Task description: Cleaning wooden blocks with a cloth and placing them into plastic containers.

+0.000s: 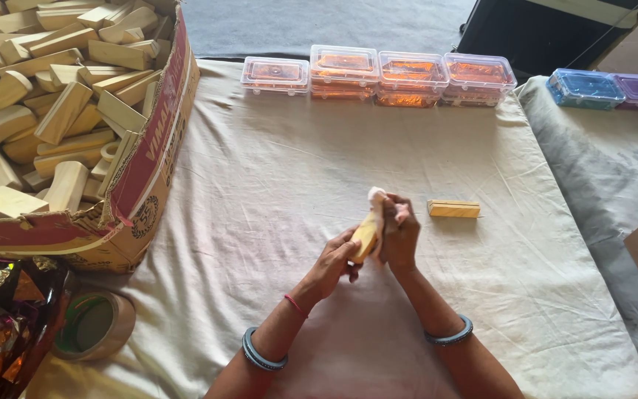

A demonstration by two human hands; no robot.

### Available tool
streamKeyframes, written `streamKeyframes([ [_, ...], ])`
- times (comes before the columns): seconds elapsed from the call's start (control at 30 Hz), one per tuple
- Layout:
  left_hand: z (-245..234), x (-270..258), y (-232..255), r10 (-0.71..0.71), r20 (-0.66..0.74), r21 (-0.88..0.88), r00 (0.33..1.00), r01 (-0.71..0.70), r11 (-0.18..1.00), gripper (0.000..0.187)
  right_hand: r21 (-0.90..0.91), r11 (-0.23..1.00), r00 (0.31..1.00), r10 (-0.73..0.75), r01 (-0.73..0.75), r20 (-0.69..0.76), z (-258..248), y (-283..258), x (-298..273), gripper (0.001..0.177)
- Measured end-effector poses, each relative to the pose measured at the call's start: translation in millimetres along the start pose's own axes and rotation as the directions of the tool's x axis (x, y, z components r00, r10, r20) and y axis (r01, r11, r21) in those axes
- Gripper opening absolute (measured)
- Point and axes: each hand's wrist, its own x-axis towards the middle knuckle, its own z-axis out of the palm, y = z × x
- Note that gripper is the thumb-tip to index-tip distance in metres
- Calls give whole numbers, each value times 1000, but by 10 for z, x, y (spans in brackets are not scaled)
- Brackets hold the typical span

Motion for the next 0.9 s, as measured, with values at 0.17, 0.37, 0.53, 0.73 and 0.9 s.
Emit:
streamKeyframes([
  [0.17, -333, 199, -344, 258, -236, 168, 937, -222, 960, 66, -136, 908, 894, -348, 397, 283, 229, 68, -208, 32],
  [0.37, -245, 126, -115, 224, -364, -10, 904, -245, 970, 91, -357, 667, 745, -486, 654, 457, 352, -129, -571, 34],
  [0.53, -338, 96, -75, 221, -333, -305, 917, -326, 895, 87, -274, 502, 559, -606, 821, 565, 263, -358, -633, 38],
  [0.73, -506, 174, -204, 254, -424, -146, 869, -343, 928, 50, -239, 971, 931, 110, -26, 348, 211, 140, -482, 29],
  [0.9, -579, 150, -244, 335, -295, -118, 895, -382, 917, 41, -101, 441, 418, -719, 892, 555, 249, -717, -667, 43],
])
